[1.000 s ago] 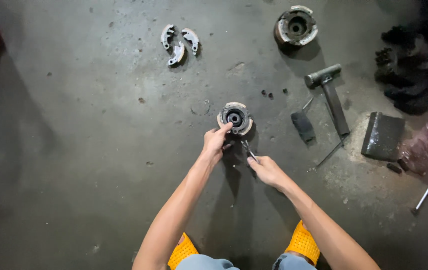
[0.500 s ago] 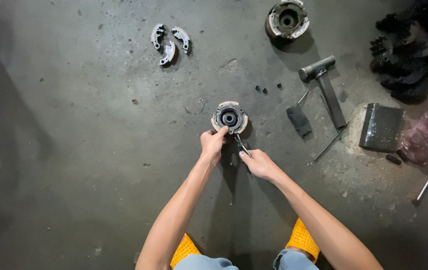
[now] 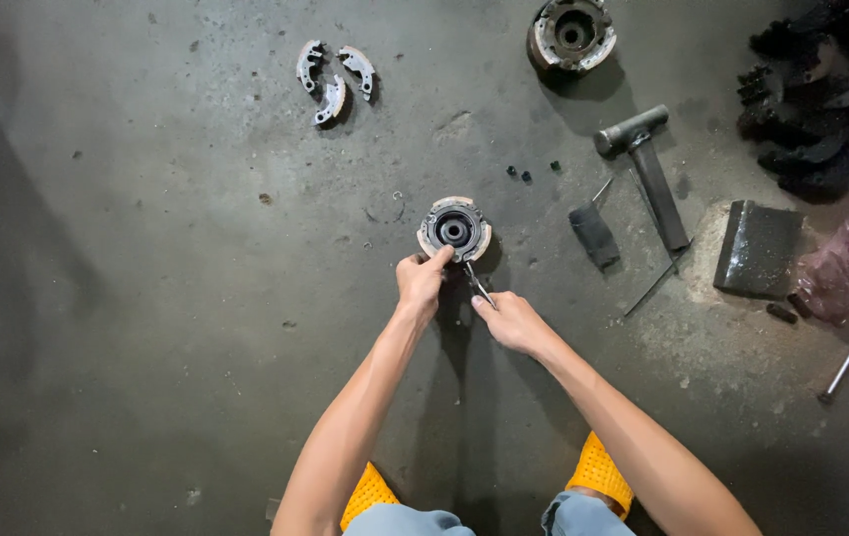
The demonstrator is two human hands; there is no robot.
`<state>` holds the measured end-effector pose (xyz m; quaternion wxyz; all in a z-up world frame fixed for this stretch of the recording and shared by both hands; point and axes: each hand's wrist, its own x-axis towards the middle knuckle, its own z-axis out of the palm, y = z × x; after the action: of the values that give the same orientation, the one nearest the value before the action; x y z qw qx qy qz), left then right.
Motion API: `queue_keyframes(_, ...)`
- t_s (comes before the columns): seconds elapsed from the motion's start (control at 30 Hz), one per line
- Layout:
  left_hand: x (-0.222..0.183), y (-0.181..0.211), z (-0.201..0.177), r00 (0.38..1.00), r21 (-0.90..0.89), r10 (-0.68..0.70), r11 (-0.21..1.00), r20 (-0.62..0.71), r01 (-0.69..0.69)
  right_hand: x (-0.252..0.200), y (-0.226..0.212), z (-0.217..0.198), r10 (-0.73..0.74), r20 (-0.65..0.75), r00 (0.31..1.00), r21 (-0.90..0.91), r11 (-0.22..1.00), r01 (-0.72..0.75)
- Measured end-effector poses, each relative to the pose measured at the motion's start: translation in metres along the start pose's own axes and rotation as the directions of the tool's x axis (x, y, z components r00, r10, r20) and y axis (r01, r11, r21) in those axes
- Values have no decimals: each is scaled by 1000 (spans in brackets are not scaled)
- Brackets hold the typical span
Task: The person kneels on the workshop floor and wipes greasy motorcycle clutch and brake components with a purple cloth. They then fit parts into a clutch hub, use pliers to work on the assembly, tap components with a hammer, and press brake shoe parts into place by hand.
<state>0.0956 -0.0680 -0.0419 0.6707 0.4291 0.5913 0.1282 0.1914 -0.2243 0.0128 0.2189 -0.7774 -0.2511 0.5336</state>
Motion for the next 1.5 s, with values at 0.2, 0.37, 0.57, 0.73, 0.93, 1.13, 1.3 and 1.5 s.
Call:
queue_keyframes(0.2,-3,2,-1,999,-38,-15,999,35,16,0,-7,-1,-92,-48,995,-22,996,91)
queue_keyframes(0.37,-4,1,0,999,-91,-8,996,40,12,3,-12,-2,-76,-47,996,-69,995,73)
queue_keyframes(0.57,0,-3,1,1000,-100,1,995,25,2,-6,-30,-6,-33,-63,997,-163,986,22)
queue_keyframes(0.73,-1,-4,3,999,-155,-24,987,38,30,-7,-31,1,-7,-93,996,-114,994,-4)
queue_keyframes(0.93,-7,-1,-10,1000,-129,2,992,21,1,-4,-17,21,34,-241,970,55,998,-21)
queue_keyframes(1.13,-16,32,-101,763,650,646,570,23,-503,-3,-18,24,-19,-335,942,47,998,36)
queue_keyframes(1.3,12,35,-121,699,828,714,363,47,-427,-15,-42,13,199,-150,969,135,975,-179)
queue_keyframes(1.5,22,47,-109,783,860,607,320,136,-398,-16,-39,14,104,-251,962,111,991,-78)
